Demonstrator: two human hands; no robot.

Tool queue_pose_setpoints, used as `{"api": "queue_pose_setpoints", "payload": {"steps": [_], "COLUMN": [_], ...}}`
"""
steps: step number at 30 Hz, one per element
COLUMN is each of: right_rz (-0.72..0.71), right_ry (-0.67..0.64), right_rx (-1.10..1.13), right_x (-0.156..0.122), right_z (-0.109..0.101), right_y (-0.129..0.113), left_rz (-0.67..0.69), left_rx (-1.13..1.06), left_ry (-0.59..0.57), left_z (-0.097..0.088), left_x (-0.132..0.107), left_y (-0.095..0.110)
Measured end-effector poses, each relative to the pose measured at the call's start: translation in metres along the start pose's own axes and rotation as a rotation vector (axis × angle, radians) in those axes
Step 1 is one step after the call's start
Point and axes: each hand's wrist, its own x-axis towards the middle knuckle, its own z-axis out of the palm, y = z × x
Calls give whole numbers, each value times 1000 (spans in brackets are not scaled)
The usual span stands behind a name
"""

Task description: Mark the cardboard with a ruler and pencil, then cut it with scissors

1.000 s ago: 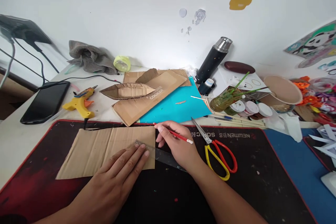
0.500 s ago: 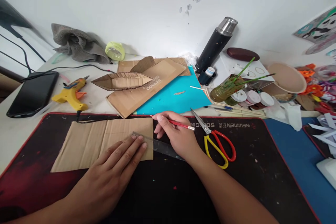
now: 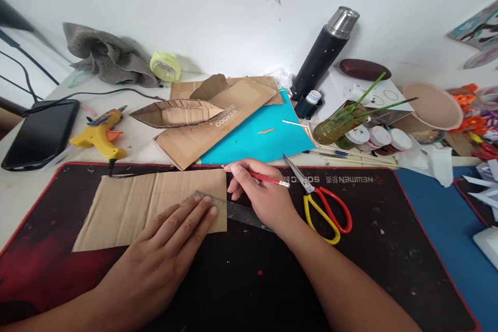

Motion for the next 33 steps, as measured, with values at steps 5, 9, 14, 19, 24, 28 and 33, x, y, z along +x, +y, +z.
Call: {"api": "queue_pose_setpoints", "payload": {"steps": [5, 9, 14, 19, 24, 28, 33], "right_rz": [-18, -18, -23, -27, -25, -26, 10], "right_ry": [-2, 4, 3, 1, 0, -11, -16], "right_rx": [10, 29, 34, 39, 31, 65, 118], "right_x": [0, -1, -1, -1, -1, -1, -3], "right_z": [0, 0, 0, 0, 1, 2, 4], "right_y": [1, 3, 5, 5, 4, 5, 5], "left_rz": [1, 5, 18, 20, 9, 7, 11], "left_rx": [7, 17, 23, 24, 9, 6, 0], "left_ry": [-13, -14, -12, -3, -5, -5, -9], "left_z": [0, 0, -2, -2, -1, 0, -1], "left_x": [-1, -1, 0, 1, 0, 0, 1], "left_y": [0, 0, 0, 0, 0, 1, 0]}}
